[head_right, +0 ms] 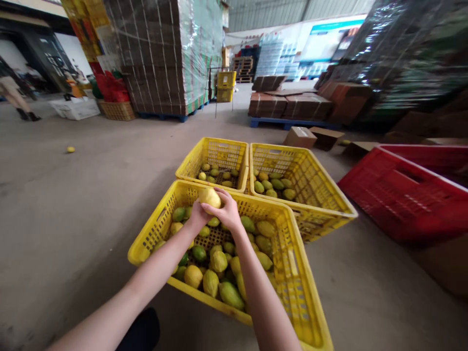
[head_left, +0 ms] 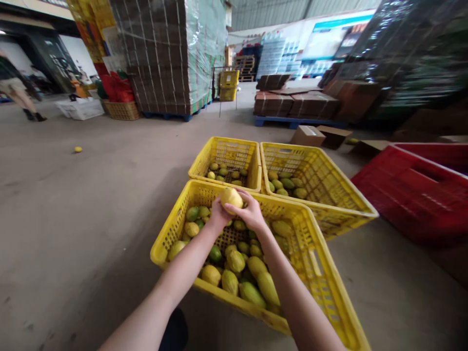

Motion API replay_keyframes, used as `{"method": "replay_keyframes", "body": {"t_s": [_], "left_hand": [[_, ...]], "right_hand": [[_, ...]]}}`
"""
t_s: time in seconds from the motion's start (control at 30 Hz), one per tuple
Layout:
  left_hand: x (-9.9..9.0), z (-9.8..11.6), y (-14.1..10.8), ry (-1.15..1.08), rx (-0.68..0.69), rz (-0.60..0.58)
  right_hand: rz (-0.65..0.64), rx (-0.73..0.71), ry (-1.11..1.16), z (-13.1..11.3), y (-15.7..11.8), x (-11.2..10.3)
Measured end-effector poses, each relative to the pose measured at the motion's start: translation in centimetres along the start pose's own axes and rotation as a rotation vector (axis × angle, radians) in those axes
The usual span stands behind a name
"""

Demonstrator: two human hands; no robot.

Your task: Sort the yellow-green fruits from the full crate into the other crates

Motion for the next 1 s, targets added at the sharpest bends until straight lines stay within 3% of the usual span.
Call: {"method": "replay_keyframes", "body": {"t_s": [0.13, 0.23, 0.33, 0.5, 0.77, 0.87, 1.0], "left_hand": [[1.4, 0.4, -0.2, -0.031, -0.019, -0.052], [2.0, 1.5, -0.2, -0.079, 0.047, -0.077], [2.3, 2.1, -0.3, -0.113, 0.06, -0.076], [3.1, 1.5, -0.4, -0.214, 0.031, -0.032], [5.8, -2.8, 0.0, -0.153, -0.063, -0.001], [7.0, -2.8, -0.5, -0.14, -0.024, -0.045], [7.9, -1.0, -1.3, -0.125, 0.057, -0.085]], "right_hand": [[0.086, 0.256, 0.235, 1.3, 0.4, -1.7], [0.19, 0.328, 0.292, 2.0, 0.9, -3.5], [0.189, 0.404, 0.297, 3.1, 1.3, -4.2], [0.187, 0.398, 0.313, 3.9, 1.3, -5.3], [0.221, 0.417, 0.421, 3.0, -0.5, -8.1], [0.193, 0.386, 0.518, 2.2, -0.8, -8.4], [0.204, 0.343, 0.635, 2.3, -0.7, -8.1]]}}
Point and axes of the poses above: each hand's wrist, its own y-axis towards the middle knuckle, its own x-axis out of the palm, z = x × y, the point moved 8 cm from there along y, towards the middle knuckle, and after that the axes turned 15 degrees about -y, right-handed, at the moved point
